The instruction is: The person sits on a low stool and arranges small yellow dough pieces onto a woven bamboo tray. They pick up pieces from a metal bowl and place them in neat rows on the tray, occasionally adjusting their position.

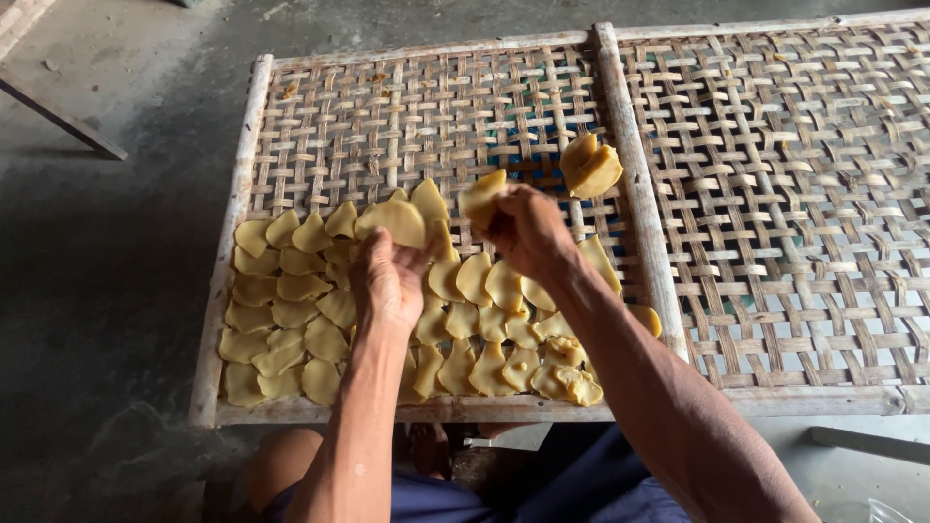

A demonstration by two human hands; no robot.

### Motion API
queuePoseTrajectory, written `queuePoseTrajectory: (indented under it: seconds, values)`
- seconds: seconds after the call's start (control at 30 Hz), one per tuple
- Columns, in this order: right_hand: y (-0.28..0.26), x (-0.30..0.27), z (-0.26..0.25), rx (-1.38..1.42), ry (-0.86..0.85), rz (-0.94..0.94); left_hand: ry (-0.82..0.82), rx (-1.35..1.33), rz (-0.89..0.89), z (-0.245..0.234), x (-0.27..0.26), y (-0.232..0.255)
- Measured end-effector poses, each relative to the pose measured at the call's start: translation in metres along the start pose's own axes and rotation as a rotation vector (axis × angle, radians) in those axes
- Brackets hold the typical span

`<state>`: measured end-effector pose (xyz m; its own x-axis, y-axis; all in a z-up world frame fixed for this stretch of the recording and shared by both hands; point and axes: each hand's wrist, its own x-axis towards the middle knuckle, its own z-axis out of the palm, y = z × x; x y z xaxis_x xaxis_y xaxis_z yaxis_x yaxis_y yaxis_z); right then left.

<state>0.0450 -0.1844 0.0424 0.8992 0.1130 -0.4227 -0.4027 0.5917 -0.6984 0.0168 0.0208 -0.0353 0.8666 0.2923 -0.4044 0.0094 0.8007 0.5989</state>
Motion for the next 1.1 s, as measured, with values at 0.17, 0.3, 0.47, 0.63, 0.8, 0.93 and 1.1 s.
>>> queuePoseTrajectory:
  seconds: [0.17, 0.3, 0.47, 0.63, 0.8, 0.93, 1.1]
  values:
    - [-0.004, 0.003, -0.009, -0.676, -0.077, -0.197, -0.134, 0.14, 0.11, -0.025, 0.014, 0.005]
    - [0.012, 0.011, -0.003, -0.994, -0.116, -0.23, -0.174, 0.213, 0.021, -0.025, 0.005, 0.002]
    - [0.028, 0.012, 0.0, -1.508, -0.083, -0.527, -0.075, 0.395, 0.148, -0.02, -0.009, -0.007]
    - [0.026, 0.003, -0.002, -1.674, 0.032, -0.917, -0.119, 0.41, 0.078, -0.014, -0.01, -0.015]
    - [0.02, -0.006, 0.004, -0.886, -0.488, -0.381, -0.209, 0.408, 0.082, -0.012, -0.008, -0.025]
    - [0.01, -0.015, 0.008, -0.965, -0.457, -0.333, -0.265, 0.479, 0.075, -0.01, -0.008, -0.025]
    - [0.002, -0.02, 0.01, -1.019, -0.481, -0.452, -0.36, 0.458, 0.176, 0.002, -0.017, -0.022]
